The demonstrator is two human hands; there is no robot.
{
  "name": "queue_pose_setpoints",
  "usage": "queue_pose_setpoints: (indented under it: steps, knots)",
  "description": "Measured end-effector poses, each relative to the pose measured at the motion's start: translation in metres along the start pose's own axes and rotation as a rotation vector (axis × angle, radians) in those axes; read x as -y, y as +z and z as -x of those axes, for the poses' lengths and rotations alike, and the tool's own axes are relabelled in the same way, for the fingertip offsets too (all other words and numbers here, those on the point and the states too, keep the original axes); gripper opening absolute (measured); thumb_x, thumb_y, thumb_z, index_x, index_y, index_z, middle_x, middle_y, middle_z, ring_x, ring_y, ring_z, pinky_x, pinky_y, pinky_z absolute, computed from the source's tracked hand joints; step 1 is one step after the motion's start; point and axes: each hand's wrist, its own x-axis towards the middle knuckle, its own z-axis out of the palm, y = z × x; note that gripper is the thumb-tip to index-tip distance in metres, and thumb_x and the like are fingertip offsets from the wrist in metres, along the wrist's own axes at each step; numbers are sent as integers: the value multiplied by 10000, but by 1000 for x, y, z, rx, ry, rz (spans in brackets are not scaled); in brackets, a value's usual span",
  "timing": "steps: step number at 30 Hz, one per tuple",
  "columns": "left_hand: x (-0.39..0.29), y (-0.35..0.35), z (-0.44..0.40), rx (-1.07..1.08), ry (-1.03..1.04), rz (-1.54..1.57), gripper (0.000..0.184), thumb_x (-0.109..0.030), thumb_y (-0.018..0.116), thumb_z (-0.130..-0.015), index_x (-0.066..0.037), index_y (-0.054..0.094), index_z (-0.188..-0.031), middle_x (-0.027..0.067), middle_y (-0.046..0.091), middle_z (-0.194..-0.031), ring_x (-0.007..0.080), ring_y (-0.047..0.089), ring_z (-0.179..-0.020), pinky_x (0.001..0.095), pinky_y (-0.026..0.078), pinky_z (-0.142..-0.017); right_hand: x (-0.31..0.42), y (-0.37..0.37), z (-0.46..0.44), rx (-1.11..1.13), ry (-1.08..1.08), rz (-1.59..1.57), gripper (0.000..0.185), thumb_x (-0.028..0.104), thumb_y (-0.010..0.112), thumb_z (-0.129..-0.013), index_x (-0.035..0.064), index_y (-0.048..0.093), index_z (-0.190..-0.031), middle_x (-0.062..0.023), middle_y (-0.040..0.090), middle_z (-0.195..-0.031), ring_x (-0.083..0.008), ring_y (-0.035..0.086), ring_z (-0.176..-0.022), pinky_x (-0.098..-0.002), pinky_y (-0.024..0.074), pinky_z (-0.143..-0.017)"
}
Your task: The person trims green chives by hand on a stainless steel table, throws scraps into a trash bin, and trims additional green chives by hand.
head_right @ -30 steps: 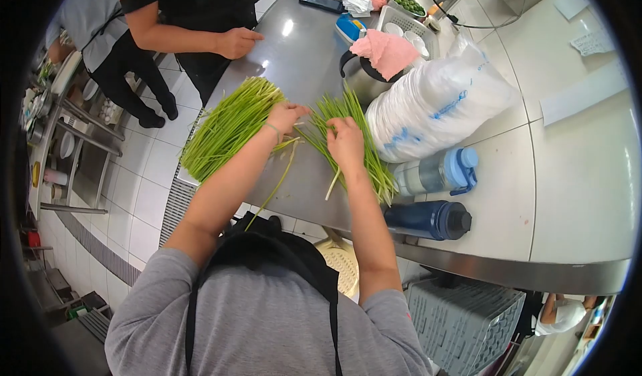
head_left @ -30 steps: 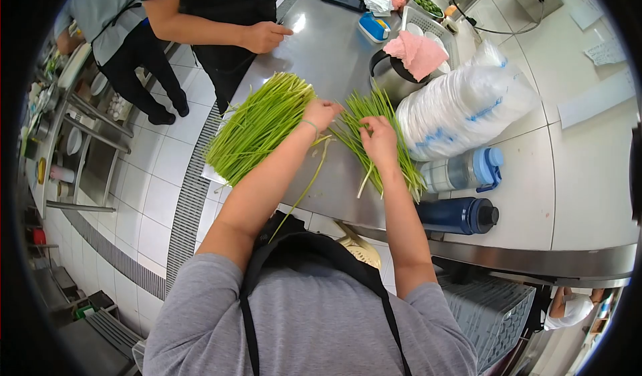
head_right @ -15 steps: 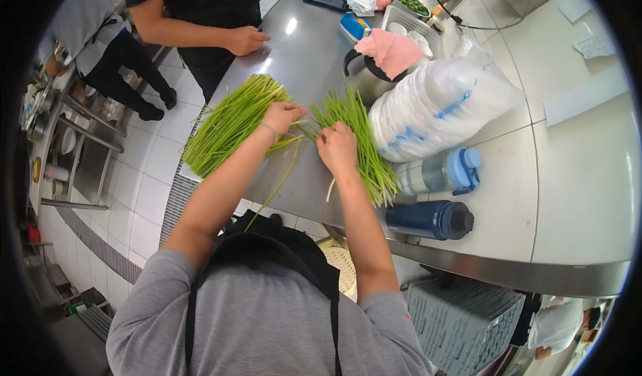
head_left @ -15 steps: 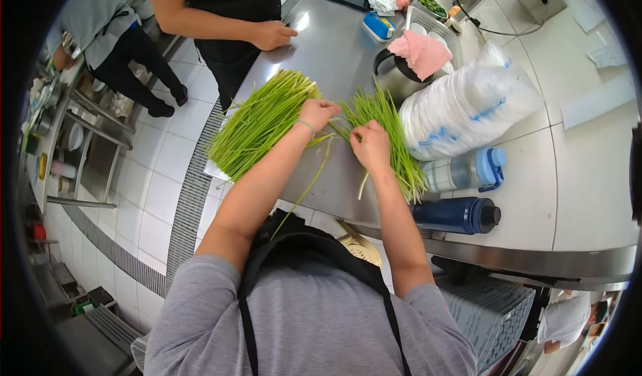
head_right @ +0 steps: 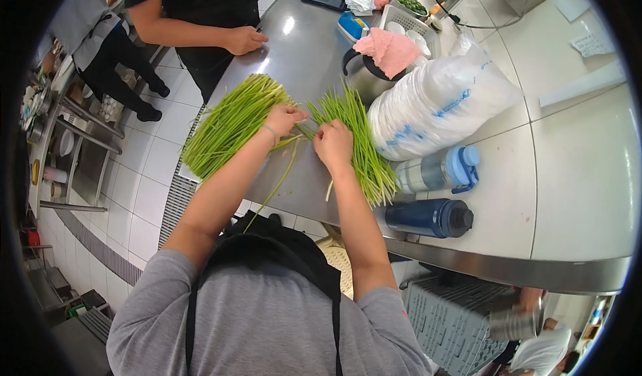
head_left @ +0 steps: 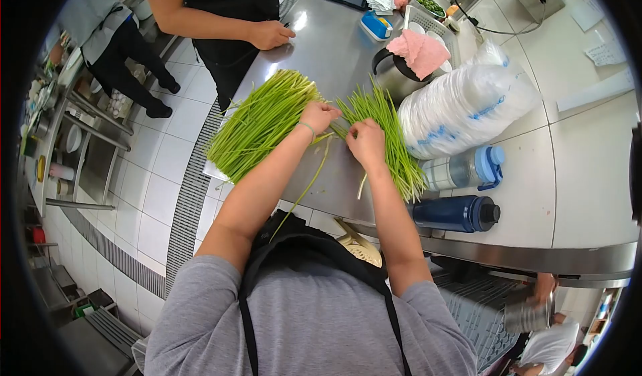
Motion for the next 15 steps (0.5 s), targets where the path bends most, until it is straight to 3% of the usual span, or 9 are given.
queue_pose_setpoints:
  steps: [2,4,8,14,15]
  knots:
    - [5,1,-2,9,4,-4,209,-194,658,-695,-7,662,-787,58,606,-677,120,512,-575,268,428,-556,-2,-2,1,-73,47,-250,61,102,620,-622,63,594,-660,-96,533,-710,-269,537,-694,-377,425,-618]
    - [10,5,-5,131,147,-222,234,-219,677,-689,-20,667,-812,64,628,-725,88,528,-597,251,431,-563,1,-8,1,-75,69,-313,65,95,622,-615,64,588,-660,-93,527,-700,-263,533,-668,-369,426,-596]
    - [8,15,-3,211,122,-240,234,-209,679,-689,-18,669,-825,89,643,-756,92,552,-629,239,442,-611,-1,-13,4,-93,86,-365,75,83,622,-609,58,580,-666,-89,510,-678,-247,518,-603,-343,420,-552]
    - [2,16,1,177,121,-302,191,-208,674,-716,-23,658,-760,18,560,-602,88,476,-525,260,395,-498,0,-12,8,-100,225,-685,54,68,603,-666,36,595,-708,-92,522,-703,-234,513,-588,-317,415,-544]
    - [2,15,2,186,47,-168,226,-247,677,-711,-26,652,-744,13,520,-563,97,436,-481,269,357,-451,0,-13,7,-99,228,-685,54,68,603,-666,36,595,-708,-92,522,-703,-234,513,-588,-317,415,-544]
